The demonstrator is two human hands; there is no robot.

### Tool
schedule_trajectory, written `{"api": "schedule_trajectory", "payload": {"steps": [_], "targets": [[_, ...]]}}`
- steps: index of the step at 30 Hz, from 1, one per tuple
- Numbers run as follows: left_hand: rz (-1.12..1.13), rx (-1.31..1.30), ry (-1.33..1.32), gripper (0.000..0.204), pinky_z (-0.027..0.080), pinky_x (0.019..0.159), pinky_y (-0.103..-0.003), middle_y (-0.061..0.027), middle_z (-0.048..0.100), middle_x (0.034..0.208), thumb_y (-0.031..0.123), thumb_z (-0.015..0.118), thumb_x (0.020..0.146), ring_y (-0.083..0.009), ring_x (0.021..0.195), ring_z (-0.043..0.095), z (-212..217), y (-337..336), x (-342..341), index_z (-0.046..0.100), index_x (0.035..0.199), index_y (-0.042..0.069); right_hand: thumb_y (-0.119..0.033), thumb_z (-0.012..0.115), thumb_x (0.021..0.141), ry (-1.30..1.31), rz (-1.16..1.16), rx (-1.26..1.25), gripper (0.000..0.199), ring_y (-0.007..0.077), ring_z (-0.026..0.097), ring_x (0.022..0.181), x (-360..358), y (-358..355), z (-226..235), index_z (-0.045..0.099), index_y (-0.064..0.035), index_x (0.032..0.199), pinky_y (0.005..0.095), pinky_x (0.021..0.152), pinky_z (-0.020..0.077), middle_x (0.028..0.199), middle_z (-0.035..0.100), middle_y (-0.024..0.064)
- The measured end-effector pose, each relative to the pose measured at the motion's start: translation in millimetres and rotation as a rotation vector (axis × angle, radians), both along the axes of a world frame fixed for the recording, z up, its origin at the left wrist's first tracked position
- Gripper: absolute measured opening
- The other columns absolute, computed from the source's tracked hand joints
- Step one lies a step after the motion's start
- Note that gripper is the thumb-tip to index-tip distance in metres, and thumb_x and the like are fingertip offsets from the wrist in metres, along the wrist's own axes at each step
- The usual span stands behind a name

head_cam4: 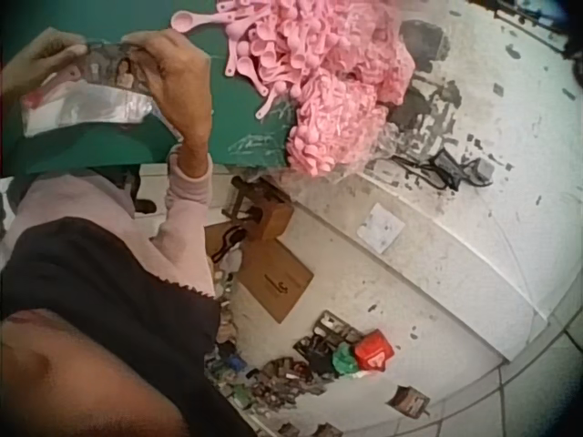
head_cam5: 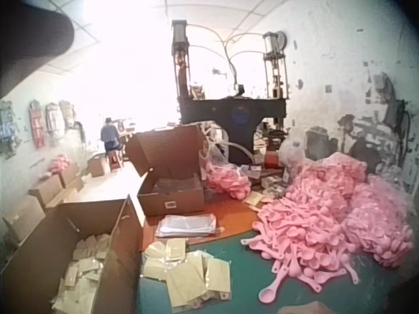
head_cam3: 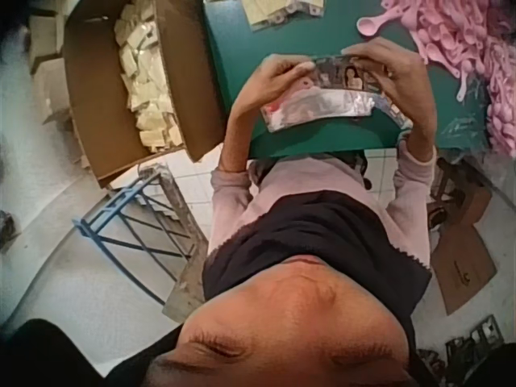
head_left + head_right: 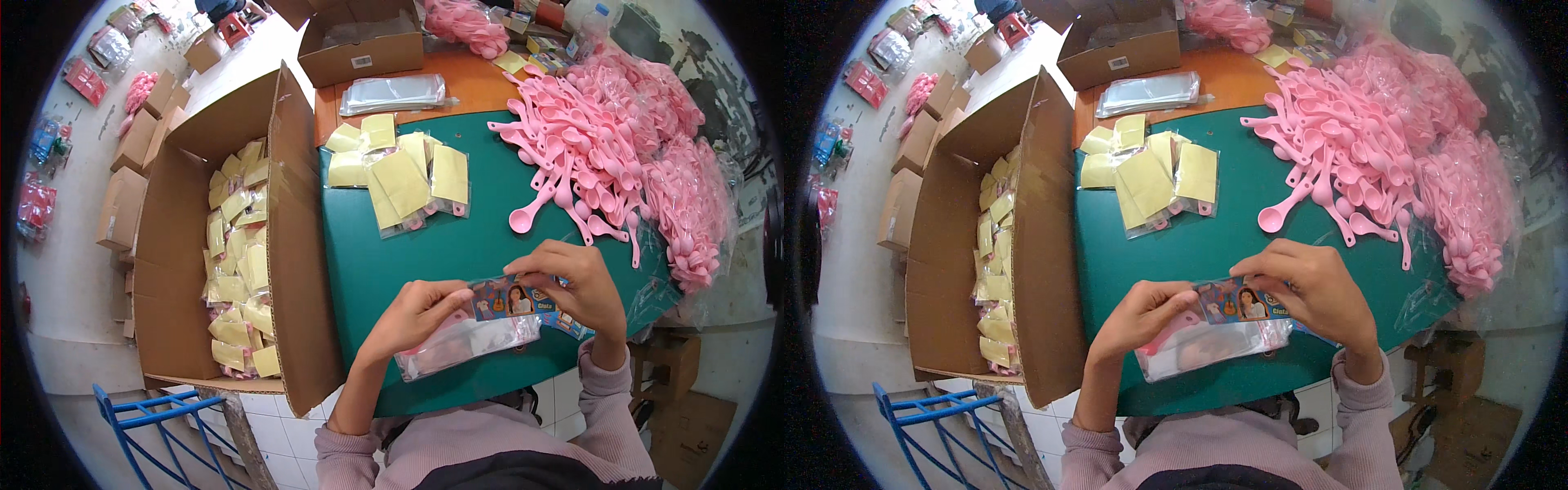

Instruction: The person packs plastic spoons, printed cards, and paper inserts into small plastic pouches by hand.

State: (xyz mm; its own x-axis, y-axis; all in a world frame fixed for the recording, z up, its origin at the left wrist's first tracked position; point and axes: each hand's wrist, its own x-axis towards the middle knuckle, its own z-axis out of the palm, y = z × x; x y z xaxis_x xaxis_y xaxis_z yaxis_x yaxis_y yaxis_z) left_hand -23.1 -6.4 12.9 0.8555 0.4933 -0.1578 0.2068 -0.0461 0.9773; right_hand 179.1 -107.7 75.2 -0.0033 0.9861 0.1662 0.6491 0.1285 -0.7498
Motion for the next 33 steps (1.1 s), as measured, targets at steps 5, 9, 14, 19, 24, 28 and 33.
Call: {"api": "schedule_trajectory", "payload": {"steps": [5,9,14,19,24,28,33], "targets": [[-0.122,-0.004,0.003,0.027,0.046,0.061,-0.027,-0.0098,0.064,0.073,0.024,0.049,0.091,-0.0147,0.061,0.058,11,-9,10,0.061,0.105,0.003,-0.005,0.064,0.074,-0.059,0.171,-0.064,0.019,0.0238,0.060,0.069,-7,6,-6,0.061,-0.0017,0.092,0.0288,0.060,0.0462,0.077,0.058,0.0115],[-0.111,0.046,-0.050,0.046,0.046,0.062,-0.031,-0.0131,0.065,0.076,0.026,0.050,0.091,-0.0228,0.059,0.059,9,-10,7,0.040,0.131,0.006,-0.011,0.066,0.073,0.065,0.143,-0.075,0.025,0.0255,0.059,0.069,-15,8,-19,0.056,-0.0002,0.092,0.0305,0.062,0.0461,0.078,0.057,0.0125],[-0.127,0.134,0.149,0.065,0.047,0.066,-0.032,-0.0160,0.066,0.079,0.031,0.054,0.088,-0.0273,0.063,0.063,18,-12,9,0.022,0.139,0.007,-0.008,0.068,0.071,0.112,0.291,-0.083,0.023,0.0223,0.058,0.064,-7,0,-26,0.060,0.0001,0.091,0.0278,0.059,0.0453,0.072,0.057,0.0075],[-0.027,0.311,0.122,0.073,0.049,0.065,-0.036,-0.0197,0.065,0.076,0.038,0.056,0.086,-0.0322,0.067,0.064,17,-18,5,0.020,0.139,0.004,-0.010,0.069,0.074,0.297,0.093,-0.201,0.017,0.0135,0.057,0.063,-7,-3,-41,0.063,-0.0011,0.086,0.0266,0.055,0.0432,0.061,0.054,0.0031],[-0.056,0.140,-0.060,0.075,0.050,0.075,-0.031,-0.0154,0.066,0.088,0.016,0.068,0.078,-0.0201,0.080,0.065,6,-2,-28,0.025,0.139,0.009,-0.010,0.076,0.068,0.454,-0.174,-0.293,0.019,0.0052,0.051,0.062,10,-9,-44,0.061,-0.0025,0.076,0.0214,0.057,0.0433,0.063,0.055,-0.0025],[0.082,-0.067,-0.027,0.074,0.051,0.078,-0.029,-0.0137,0.066,0.092,0.007,0.069,0.076,-0.0148,0.086,0.062,6,-8,-35,0.029,0.137,0.009,-0.012,0.076,0.068,0.845,-0.073,-0.403,0.020,0.0046,0.050,0.062,3,-10,-30,0.060,-0.0014,0.075,0.0192,0.056,0.0408,0.061,0.053,-0.0029],[0.090,-0.112,-0.017,0.070,0.051,0.077,-0.029,-0.0127,0.065,0.089,0.006,0.068,0.077,-0.0146,0.084,0.062,3,-13,-36,0.031,0.136,0.007,-0.010,0.072,0.072,0.579,-0.092,-0.421,0.016,0.0047,0.051,0.062,4,-16,-41,0.060,0.0011,0.074,0.0238,0.055,0.0427,0.062,0.057,0.0006]]}}
